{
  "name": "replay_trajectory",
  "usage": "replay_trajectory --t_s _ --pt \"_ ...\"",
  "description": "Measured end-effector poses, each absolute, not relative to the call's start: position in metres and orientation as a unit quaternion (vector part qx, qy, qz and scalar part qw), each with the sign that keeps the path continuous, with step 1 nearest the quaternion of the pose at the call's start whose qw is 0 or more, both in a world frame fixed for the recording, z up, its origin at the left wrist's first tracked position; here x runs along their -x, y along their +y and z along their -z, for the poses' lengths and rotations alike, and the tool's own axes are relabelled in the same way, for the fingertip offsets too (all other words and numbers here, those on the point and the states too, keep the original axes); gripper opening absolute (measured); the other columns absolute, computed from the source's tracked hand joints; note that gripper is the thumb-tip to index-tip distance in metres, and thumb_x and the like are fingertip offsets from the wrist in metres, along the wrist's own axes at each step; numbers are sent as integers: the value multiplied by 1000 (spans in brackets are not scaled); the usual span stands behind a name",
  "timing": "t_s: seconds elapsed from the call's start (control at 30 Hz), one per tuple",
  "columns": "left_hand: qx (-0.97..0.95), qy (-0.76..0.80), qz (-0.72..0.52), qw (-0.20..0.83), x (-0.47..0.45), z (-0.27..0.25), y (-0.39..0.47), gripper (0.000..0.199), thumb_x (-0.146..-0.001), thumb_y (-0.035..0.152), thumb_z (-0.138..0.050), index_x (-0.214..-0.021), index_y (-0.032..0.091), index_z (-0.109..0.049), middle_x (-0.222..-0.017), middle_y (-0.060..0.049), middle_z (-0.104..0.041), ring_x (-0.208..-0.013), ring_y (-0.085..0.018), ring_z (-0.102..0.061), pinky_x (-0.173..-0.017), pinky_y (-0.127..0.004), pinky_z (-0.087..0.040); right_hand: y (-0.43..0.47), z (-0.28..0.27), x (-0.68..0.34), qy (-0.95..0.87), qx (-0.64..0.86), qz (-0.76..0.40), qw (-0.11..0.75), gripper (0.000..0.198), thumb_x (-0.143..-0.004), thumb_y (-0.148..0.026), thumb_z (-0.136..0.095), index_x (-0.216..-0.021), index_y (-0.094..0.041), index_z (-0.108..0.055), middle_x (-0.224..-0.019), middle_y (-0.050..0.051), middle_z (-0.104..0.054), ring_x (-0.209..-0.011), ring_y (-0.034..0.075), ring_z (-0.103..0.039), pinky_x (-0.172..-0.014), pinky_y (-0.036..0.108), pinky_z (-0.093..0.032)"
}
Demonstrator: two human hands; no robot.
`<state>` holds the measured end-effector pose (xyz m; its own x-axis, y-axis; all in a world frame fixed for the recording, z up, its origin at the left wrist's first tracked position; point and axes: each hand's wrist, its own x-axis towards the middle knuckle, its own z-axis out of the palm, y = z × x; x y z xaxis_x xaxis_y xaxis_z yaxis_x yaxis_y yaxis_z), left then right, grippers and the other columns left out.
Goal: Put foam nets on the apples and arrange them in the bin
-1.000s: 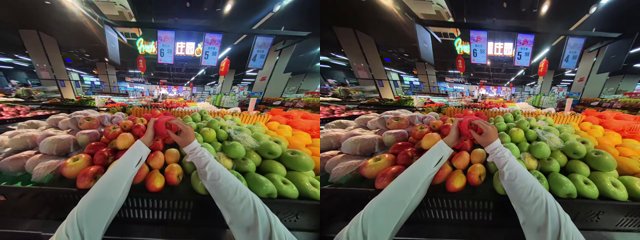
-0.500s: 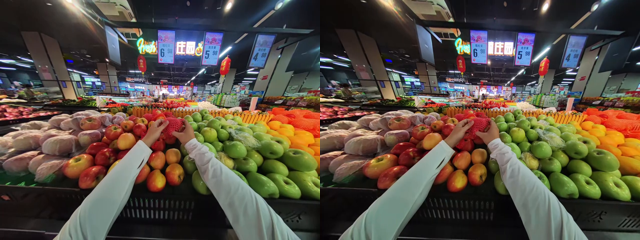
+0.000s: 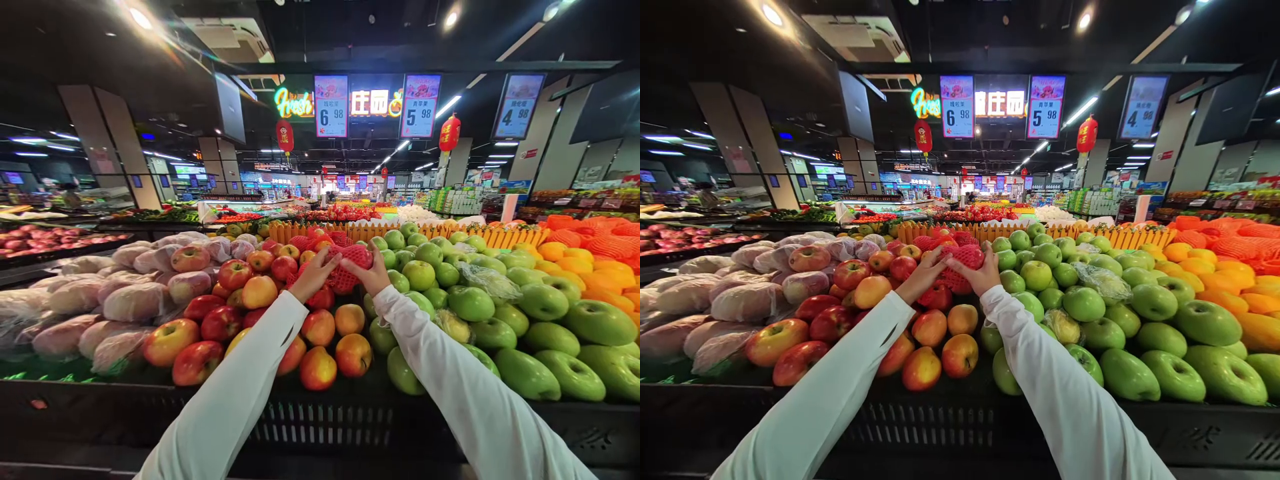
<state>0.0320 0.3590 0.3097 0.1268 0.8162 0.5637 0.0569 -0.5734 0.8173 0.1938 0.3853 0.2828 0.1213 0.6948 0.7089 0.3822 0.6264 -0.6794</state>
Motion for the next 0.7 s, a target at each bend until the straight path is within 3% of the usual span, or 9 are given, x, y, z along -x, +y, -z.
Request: replay_trajectory --t_s 0.1,0.2,0.27,0.33,0.4,0.47,0.6,0.7 --pt "-728 370 -534 219 -26 -314 359 22 -86 42 -63 -82 21 -64 -83 -2 -67 -87 -21 -60 -88 -32 -45 381 -286 -194 -610 459 -137 632 76 -46 -62 -87 -104 -18 -64 -105 10 -60 -102 29 -59 -105 52 -48" --pt "-745 428 -503 91 -18 -316 359 32 -94 41 -50 -72 21 -61 -76 -5 -65 -82 -23 -59 -90 -37 -44 373 -293 -197 -569 500 -105 645 69 -51 -52 -87 -107 -18 -63 -110 11 -57 -105 30 -58 -108 53 -46" --pt "-722 510 -468 -13 -12 -316 358 25 -93 40 -54 -85 20 -67 -97 -11 -70 -101 -28 -60 -99 -42 -42 367 -298 -199 -559 535 -59 631 75 -57 -46 -85 -120 -14 -59 -125 18 -49 -119 33 -53 -114 49 -42" --pt "-687 612 -383 -79 -8 -314 357 31 -87 41 -64 -105 17 -69 -123 -20 -65 -122 -37 -52 -105 -50 -39 360 -302 -199 -589 558 -25 585 79 -61 -43 -83 -127 -10 -55 -131 22 -44 -128 34 -48 -117 46 -38" --pt "-668 681 -288 -89 -4 -311 355 40 -83 43 -69 -111 15 -68 -135 -26 -58 -133 -45 -43 -104 -57 -38 355 -302 -198 -647 564 -18 513 80 -61 -41 -83 -128 -8 -55 -128 21 -47 -127 35 -49 -116 46 -38" --pt "-673 697 -234 -77 -3 -308 355 34 -86 42 -66 -108 15 -70 -135 -25 -59 -135 -45 -43 -102 -57 -40 352 -300 -195 -720 555 -29 416 81 -59 -39 -85 -129 -11 -56 -127 18 -50 -122 35 -52 -113 47 -39" --pt "-675 698 -229 -74 -2 -309 355 27 -91 31 -56 -108 15 -68 -125 -23 -66 -125 -39 -56 -97 -46 -45 351 -294 -187 -808 533 -37 247 88 -58 -39 -88 -136 -17 -55 -135 17 -49 -125 36 -51 -111 47 -39" --pt "-646 707 -280 -62 -4 -315 355 33 -96 27 -44 -118 10 -62 -121 -26 -67 -117 -38 -63 -90 -44 -47 349 -292 -183 -799 566 -13 203 85 -68 -50 -83 -138 -14 -53 -142 20 -45 -134 39 -42 -112 51 -36"
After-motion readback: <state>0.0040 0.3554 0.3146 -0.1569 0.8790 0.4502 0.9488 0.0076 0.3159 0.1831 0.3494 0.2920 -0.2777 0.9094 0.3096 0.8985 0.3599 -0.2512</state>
